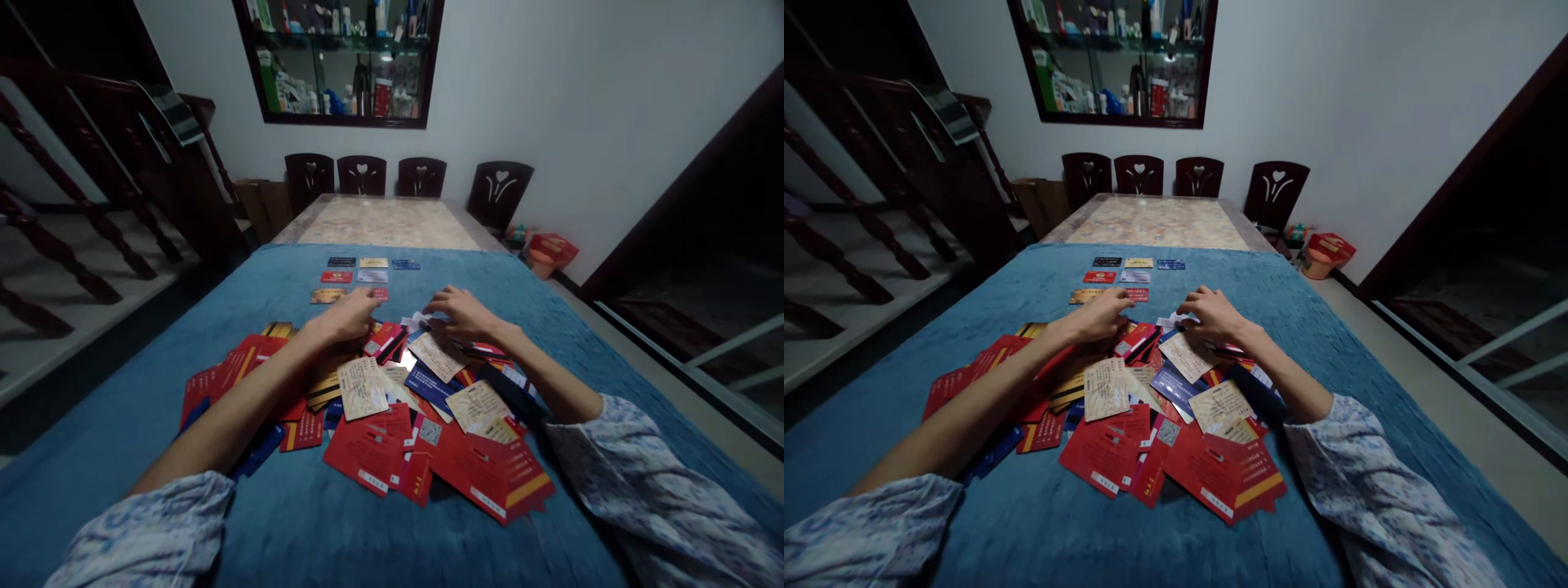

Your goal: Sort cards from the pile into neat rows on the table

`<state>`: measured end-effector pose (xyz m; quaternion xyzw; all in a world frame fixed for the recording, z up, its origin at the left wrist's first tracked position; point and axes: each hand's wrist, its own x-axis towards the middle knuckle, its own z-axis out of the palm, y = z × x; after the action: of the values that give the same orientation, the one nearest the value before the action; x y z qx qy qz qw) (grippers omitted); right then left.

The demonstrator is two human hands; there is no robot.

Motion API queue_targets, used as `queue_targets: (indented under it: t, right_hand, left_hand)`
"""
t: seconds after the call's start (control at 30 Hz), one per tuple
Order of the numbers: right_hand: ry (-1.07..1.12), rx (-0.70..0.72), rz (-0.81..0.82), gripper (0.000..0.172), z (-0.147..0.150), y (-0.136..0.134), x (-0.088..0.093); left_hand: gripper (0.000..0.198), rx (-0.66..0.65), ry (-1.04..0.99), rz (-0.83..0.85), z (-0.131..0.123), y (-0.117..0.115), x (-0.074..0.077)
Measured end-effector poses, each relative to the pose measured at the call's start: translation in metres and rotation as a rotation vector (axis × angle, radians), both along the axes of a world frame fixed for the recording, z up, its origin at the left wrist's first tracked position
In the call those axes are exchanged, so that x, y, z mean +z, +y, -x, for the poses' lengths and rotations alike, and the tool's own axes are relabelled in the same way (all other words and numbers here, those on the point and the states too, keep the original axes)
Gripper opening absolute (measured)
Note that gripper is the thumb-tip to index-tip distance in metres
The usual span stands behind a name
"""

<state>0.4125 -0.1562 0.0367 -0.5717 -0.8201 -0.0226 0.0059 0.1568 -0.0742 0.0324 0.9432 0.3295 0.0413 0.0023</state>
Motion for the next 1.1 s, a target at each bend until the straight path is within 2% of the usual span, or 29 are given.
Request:
queue_targets:
  t: [0.23, 0.4, 0.53, 0.7, 0.83, 1.1]
  right_hand:
    - [0.058, 0.097, -0.021, 0.033, 0.003, 0.001, -0.009]
    - [0.097, 0.16, -0.004, 0.036, 0.018, 0.004, -0.011]
    - [0.096, 0.195, 0.029, 0.038, 0.028, 0.007, -0.012]
    - [0.104, 0.233, 0.07, 0.037, 0.032, 0.009, -0.015]
    - [0.116, 0.245, 0.078, 0.039, 0.031, 0.009, -0.016]
    - [0.209, 0.385, 0.087, 0.031, 0.025, 0.013, -0.018]
  left_hand:
    - [0.02, -0.062, 0.058, 0.001, -0.017, -0.032, 0.009]
    - [0.028, -0.022, 0.153, 0.021, -0.015, -0.052, 0.016]
    - [0.036, 0.009, 0.183, 0.063, -0.013, -0.055, 0.015]
    - [0.035, -0.005, 0.148, 0.069, -0.014, -0.054, 0.011]
    - [0.029, 0.016, 0.198, 0.1, -0.018, -0.061, 0.016]
    - [0.029, -0.001, 0.26, 0.127, -0.021, -0.071, 0.023]
